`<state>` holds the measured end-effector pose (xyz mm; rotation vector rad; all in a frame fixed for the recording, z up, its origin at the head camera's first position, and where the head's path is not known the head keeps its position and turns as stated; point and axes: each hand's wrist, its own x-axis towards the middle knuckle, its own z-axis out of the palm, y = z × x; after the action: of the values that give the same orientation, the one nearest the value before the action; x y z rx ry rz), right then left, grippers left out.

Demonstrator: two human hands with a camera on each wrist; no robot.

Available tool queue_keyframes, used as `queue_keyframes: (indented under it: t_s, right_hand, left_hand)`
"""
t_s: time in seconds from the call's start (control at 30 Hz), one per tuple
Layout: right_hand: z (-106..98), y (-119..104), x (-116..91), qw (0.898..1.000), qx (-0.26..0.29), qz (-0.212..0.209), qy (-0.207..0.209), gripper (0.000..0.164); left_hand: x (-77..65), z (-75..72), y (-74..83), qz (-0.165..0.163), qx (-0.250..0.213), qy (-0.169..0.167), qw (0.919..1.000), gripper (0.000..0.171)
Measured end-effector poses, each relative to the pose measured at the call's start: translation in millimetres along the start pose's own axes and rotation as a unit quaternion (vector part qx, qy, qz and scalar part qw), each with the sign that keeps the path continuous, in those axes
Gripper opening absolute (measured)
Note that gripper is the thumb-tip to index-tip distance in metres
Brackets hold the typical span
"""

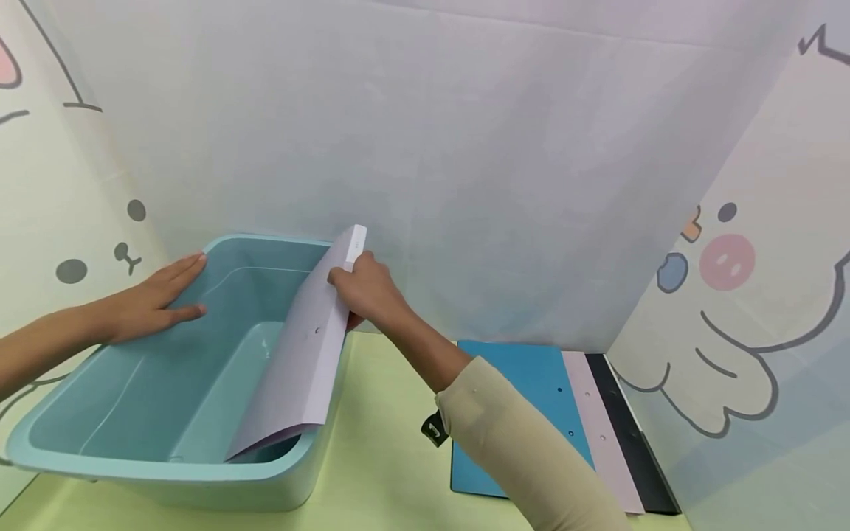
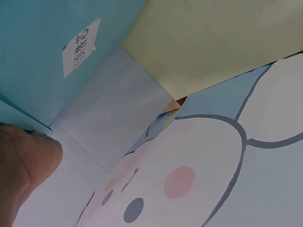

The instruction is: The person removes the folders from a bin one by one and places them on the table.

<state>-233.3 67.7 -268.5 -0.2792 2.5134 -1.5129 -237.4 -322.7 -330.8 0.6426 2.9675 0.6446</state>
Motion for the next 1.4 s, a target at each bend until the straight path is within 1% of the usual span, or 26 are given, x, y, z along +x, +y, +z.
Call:
queue_keyframes:
  t_s: [0.17, 0.53, 0.77, 0.93, 1.17, 1.4]
  right_hand:
    - [-1, 3, 0, 1.0, 0.013, 0.008, 0.002, 0.046]
    - [-1, 6, 1, 1.0, 0.02, 0.002, 0.006, 0.046]
    - [-4, 10, 1, 0.999, 0.035, -0.007, 0.006, 0.048]
    - [-10, 11, 0, 0.998, 0.053, -0.009, 0.015, 0.049]
    - [-20, 15, 1, 0.996, 0.076, -0.022, 0.036, 0.05]
    - [-31, 23, 0, 0.993, 0.107, -0.013, 0.056, 0.049]
  left_hand:
    - [1.7, -0.3, -0.3, 0.001, 0.001, -0.002, 1.0, 0.103]
    - [3.1, 2.4, -0.1, -0.004, 0.006, 0.0, 1.0, 0.103]
    - [1.9, 3.8, -1.3, 0.0, 0.005, 0.003, 1.0, 0.103]
    - [1.2, 4.4, -2.9, 0.005, 0.004, 0.005, 1.0, 0.104]
    - [0.0, 4.4, -2.8, 0.005, 0.006, 0.006, 0.9999, 0.104]
    - [0.8, 4.9, -2.8, 0.004, 0.004, 0.006, 1.0, 0.103]
